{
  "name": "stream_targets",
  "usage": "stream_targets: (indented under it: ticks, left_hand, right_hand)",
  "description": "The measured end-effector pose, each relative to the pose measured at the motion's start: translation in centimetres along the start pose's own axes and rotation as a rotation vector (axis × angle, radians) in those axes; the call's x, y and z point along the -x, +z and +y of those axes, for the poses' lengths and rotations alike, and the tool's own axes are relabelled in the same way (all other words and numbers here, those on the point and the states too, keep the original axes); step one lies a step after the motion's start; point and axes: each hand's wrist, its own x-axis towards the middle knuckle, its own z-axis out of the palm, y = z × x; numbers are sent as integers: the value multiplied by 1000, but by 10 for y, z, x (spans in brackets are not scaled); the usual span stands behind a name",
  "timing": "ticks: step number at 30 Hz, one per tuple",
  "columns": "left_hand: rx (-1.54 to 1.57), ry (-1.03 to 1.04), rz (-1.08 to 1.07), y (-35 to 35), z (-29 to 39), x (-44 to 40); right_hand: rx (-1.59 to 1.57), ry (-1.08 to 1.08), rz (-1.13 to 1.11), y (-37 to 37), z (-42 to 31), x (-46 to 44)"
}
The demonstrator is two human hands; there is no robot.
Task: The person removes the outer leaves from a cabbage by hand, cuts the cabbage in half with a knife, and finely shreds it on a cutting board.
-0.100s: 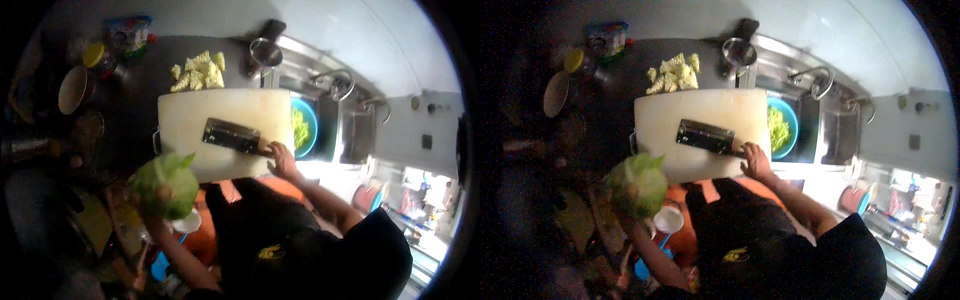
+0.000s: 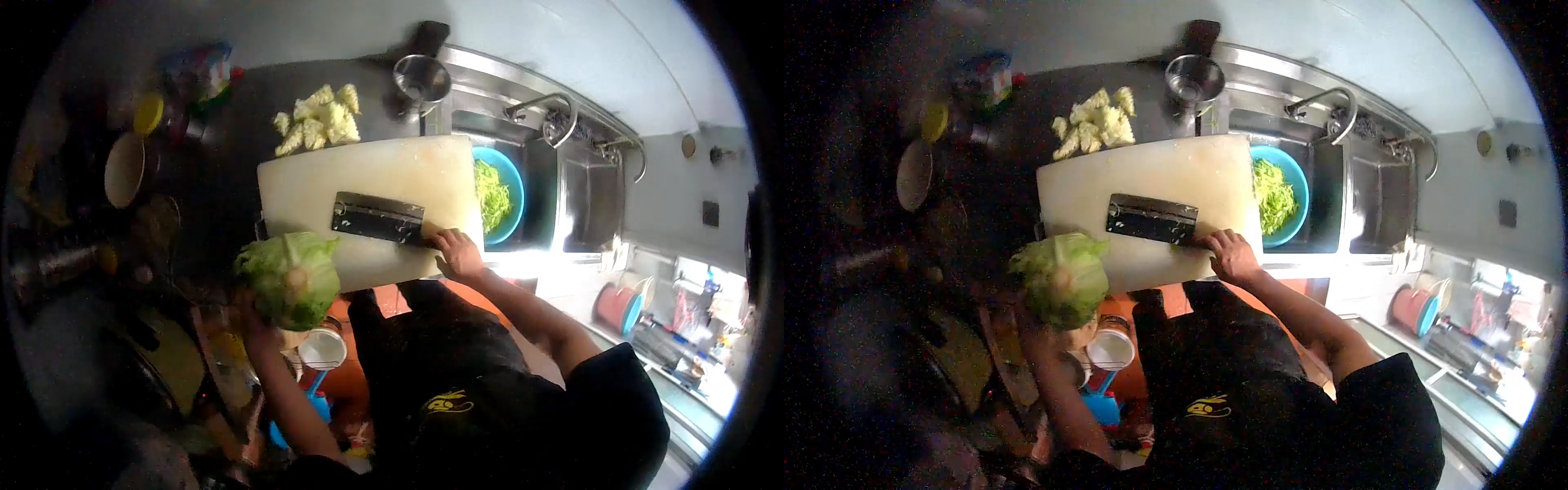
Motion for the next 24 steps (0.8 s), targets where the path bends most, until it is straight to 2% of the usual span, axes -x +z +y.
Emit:
stream_targets:
  ticks: [1,4,6,8,10,13,16,17,19,20,23,24]
  left_hand:
    - [61,-86,59,27,20,2]
    - [-4,-236,-240,50,34,-34]
    - [-242,-225,-127,124,83,28]
    - [-317,-244,-170,150,96,40]
    - [-250,-316,-374,141,88,2]
    - [-384,-237,-370,178,80,-13]
    - [-584,-191,-278,247,76,13]
    - [-625,-135,-296,255,69,14]
    - [-693,-13,-335,269,59,9]
    - [-716,-21,-349,269,51,1]
    - [-870,90,-264,277,44,17]
    - [-972,232,-278,275,42,21]
  right_hand:
    - [20,-34,2,13,8,-3]
    - [-31,-31,39,13,8,-19]
    - [-58,-22,-5,7,15,-19]
    - [-79,86,3,-20,11,-21]
    - [-169,171,30,-48,6,-13]
    - [-396,333,116,-70,-1,14]
    - [-661,510,90,-101,-27,36]
    - [-641,488,116,-107,-36,43]
    - [-843,594,27,-133,-61,50]
    - [-859,562,85,-124,-70,53]
    - [-1029,706,47,-126,-98,50]
    - [-1028,720,58,-127,-104,50]
